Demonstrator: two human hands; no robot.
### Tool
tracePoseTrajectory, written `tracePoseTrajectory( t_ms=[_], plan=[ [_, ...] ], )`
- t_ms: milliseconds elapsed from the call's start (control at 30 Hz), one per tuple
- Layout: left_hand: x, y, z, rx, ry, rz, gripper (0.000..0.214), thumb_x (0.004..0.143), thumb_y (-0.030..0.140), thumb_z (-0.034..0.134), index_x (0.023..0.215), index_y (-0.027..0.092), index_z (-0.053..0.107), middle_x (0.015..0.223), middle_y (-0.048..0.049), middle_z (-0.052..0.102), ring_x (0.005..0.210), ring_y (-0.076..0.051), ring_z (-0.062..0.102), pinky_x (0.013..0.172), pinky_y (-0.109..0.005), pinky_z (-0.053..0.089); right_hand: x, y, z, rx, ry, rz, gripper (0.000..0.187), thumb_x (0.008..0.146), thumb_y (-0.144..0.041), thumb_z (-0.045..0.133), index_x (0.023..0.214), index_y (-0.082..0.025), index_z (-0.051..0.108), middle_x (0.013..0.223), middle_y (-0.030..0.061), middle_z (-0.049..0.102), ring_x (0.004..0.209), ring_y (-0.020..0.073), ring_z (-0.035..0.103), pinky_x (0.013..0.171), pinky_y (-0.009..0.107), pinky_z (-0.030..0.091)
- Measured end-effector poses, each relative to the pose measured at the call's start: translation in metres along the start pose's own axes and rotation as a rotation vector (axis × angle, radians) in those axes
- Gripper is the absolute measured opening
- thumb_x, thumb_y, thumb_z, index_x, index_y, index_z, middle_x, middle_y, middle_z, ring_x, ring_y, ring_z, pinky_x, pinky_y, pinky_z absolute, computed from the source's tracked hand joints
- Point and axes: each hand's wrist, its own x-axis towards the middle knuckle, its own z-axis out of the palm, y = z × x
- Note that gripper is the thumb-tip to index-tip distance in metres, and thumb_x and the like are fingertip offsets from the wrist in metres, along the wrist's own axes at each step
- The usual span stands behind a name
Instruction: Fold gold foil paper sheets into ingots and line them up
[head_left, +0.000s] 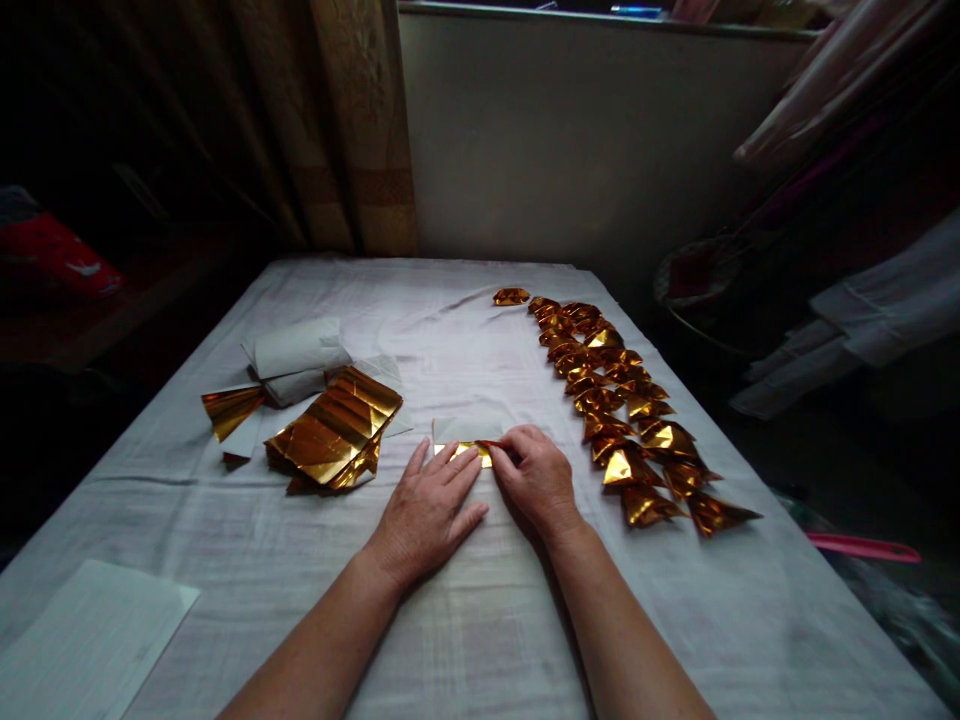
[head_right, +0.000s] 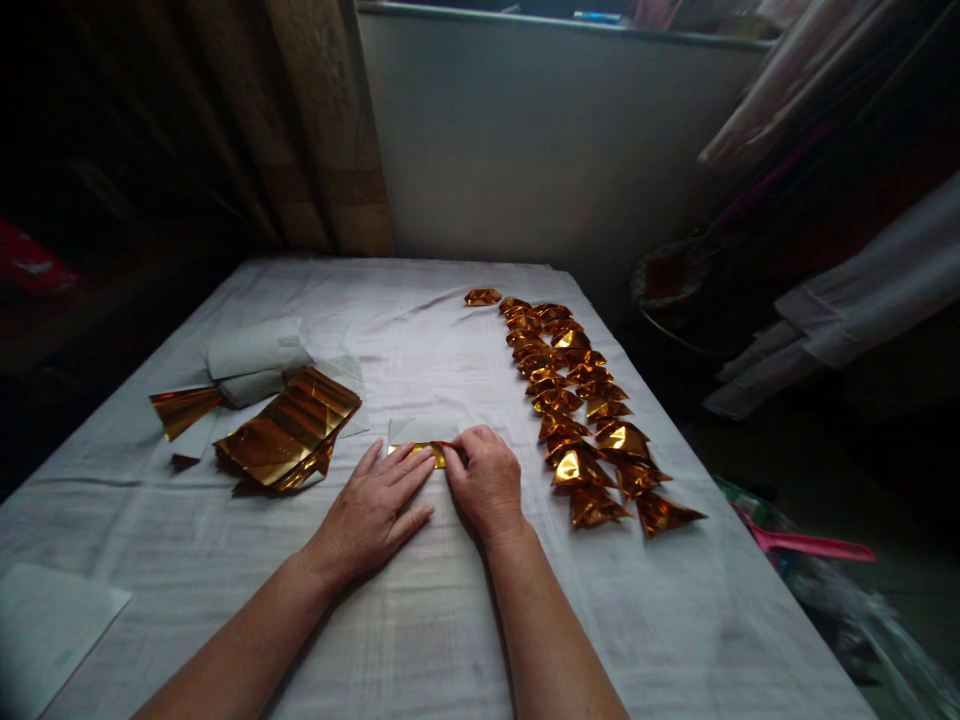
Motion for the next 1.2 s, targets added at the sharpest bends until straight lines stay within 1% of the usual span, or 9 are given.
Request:
tracePoseTrajectory(
  t_ms=[100,167,267,467,667,800,967,1067,1200],
  plan=[
    [0.0,0.0,0.0,0.005,-0.017,-0.011,0.051,0.098,0.047,0.048,0.142,0.023,0.049,0.147,-0.0067,0.054,0.141,-0.025,0.041,0.123,-0.052,0.017,0.0,0.0,0.001,0.014,0.0,0.007,0.011,0.087,-0.027,0.059,0.078,-0.023,0.065,0.082,0.0019,0.065,0.078,0.0178,0.06,0.072,0.028,0.044],
    [0.0,0.0,0.0,0.006,-0.021,-0.013,0.05,0.098,0.047,0.048,0.142,0.024,0.05,0.147,-0.006,0.053,0.141,-0.025,0.041,0.123,-0.052,0.017,-0.001,0.0,0.002,0.024,0.014,0.017,0.008,0.086,-0.026,0.058,0.084,-0.022,0.066,0.086,0.0025,0.066,0.08,0.0183,0.061,0.074,0.029,0.045],
    [0.0,0.0,0.0,0.008,-0.025,-0.015,0.05,0.097,0.048,0.048,0.142,0.025,0.05,0.147,-0.0053,0.053,0.141,-0.025,0.041,0.122,-0.053,0.017,-0.001,0.001,0.003,0.044,0.049,0.03,0.013,0.085,-0.025,0.057,0.095,-0.022,0.065,0.091,0.004,0.067,0.082,0.019,0.062,0.076,0.03,0.047],
    [0.0,0.0,0.001,0.0,-0.027,-0.025,0.051,0.097,0.047,0.049,0.142,0.025,0.049,0.148,-0.0049,0.052,0.141,-0.025,0.042,0.122,-0.053,0.017,-0.002,0.001,0.001,0.022,-0.016,-0.022,0.01,0.087,-0.028,0.06,0.082,-0.023,0.067,0.099,0.0052,0.068,0.087,0.0196,0.063,0.079,0.031,0.048],
    [0.0,0.0,0.002,0.031,0.006,-0.013,0.049,0.097,0.046,0.049,0.142,0.025,0.049,0.145,-0.0063,0.055,0.14,-0.024,0.043,0.122,-0.052,0.018,-0.003,-0.002,-0.003,-0.022,-0.055,-0.072,0.005,0.083,-0.025,0.065,0.086,-0.022,0.069,0.108,0.0072,0.067,0.099,0.0234,0.061,0.088,0.036,0.047],
    [-0.001,-0.001,0.002,0.036,-0.002,-0.016,0.049,0.098,0.046,0.048,0.142,0.025,0.049,0.146,-0.006,0.055,0.14,-0.024,0.043,0.122,-0.052,0.018,-0.002,0.003,-0.005,-0.025,-0.063,-0.084,0.006,0.085,-0.025,0.065,0.088,-0.024,0.069,0.113,0.007,0.067,0.106,0.025,0.059,0.093,0.04,0.045],
    [-0.001,-0.001,-0.001,0.021,-0.036,-0.021,0.047,0.098,0.047,0.048,0.14,0.028,0.051,0.147,-0.0037,0.054,0.14,-0.024,0.042,0.121,-0.054,0.017,-0.002,0.013,-0.01,-0.015,-0.086,-0.071,0.008,0.087,-0.025,0.064,0.091,-0.026,0.07,0.118,0.0055,0.066,0.112,0.0257,0.058,0.093,0.043,0.043],
    [0.0,0.0,-0.002,0.032,-0.043,-0.011,0.044,0.097,0.049,0.048,0.138,0.033,0.052,0.147,-0.0019,0.054,0.14,-0.025,0.042,0.121,-0.057,0.016,-0.002,0.013,-0.011,-0.029,-0.085,-0.07,0.009,0.087,-0.024,0.064,0.092,-0.027,0.07,0.12,0.0054,0.066,0.113,0.0261,0.057,0.092,0.043,0.043],
    [0.001,0.002,-0.002,0.032,-0.033,-0.022,0.044,0.096,0.05,0.05,0.137,0.035,0.053,0.147,-0.0011,0.053,0.14,-0.026,0.042,0.121,-0.058,0.013,-0.003,0.012,-0.01,-0.035,-0.086,-0.068,0.008,0.087,-0.024,0.064,0.091,-0.027,0.07,0.12,0.0053,0.066,0.114,0.026,0.057,0.092,0.042,0.042]
  ],
)
